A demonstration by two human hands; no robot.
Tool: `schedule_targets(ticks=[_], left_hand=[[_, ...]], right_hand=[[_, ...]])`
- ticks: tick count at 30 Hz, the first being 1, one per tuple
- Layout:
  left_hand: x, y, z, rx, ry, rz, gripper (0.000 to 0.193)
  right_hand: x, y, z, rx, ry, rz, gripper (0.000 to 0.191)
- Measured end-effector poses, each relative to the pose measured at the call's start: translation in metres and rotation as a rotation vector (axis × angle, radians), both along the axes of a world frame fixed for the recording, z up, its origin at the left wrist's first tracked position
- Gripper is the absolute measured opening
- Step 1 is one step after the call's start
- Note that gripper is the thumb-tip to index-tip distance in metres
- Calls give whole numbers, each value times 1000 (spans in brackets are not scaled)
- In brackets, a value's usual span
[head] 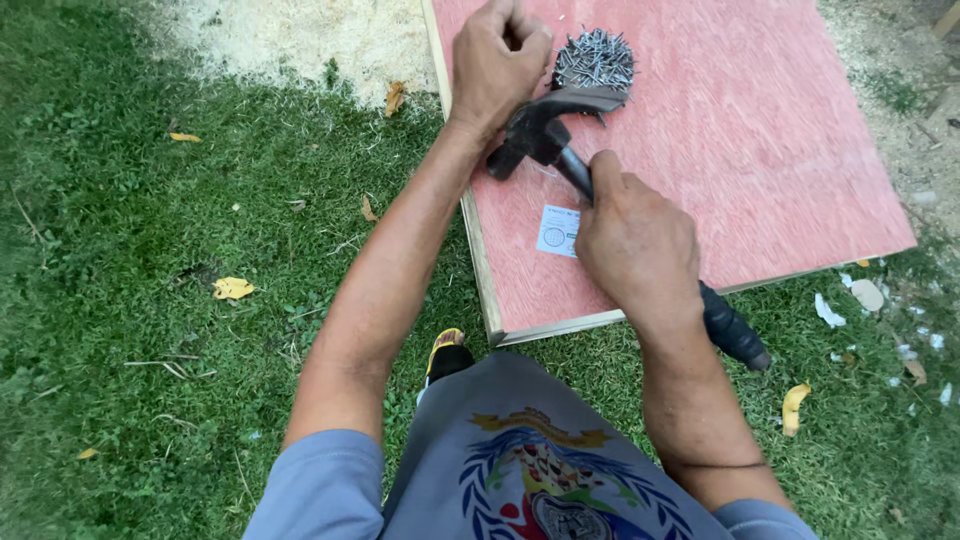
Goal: The person hammers nails along the edge of a wooden frame with a pink plywood top, working around the structure outdoors. They hold nails in one hand, drive them in with a claw hammer, and reposition around the frame to fasten successive nails.
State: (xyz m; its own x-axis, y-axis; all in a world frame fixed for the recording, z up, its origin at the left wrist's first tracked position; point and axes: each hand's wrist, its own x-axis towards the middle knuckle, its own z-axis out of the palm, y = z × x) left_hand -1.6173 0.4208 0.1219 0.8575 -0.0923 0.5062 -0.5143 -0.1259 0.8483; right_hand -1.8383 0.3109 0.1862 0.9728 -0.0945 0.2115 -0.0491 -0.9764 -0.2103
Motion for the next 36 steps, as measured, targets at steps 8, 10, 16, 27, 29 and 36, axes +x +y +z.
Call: schedule_targets(ticks=[8,10,16,27,29,36], left_hand=[[-12,9,1,-165,113,-104,15],[-21,17,1,-222,162,-140,15],[-52,57,4,-428,91,-135,11],[-157,122,-7,-388,-50,-3,6],[-166,122,-9,-266,-124,80,4],[-172,118,-8,-117,-9,-52,13]], right_hand=[[-10,1,-2,5,-34,43,11],[-9,-4,-3,25,-34,40,14],[-12,-14,-7,128,-161,125,21],[-57,-15,19,229,-202,98,27],[-64,-16,22,239,-201,73,26],[-68,-10,30,122,-284,226,27]])
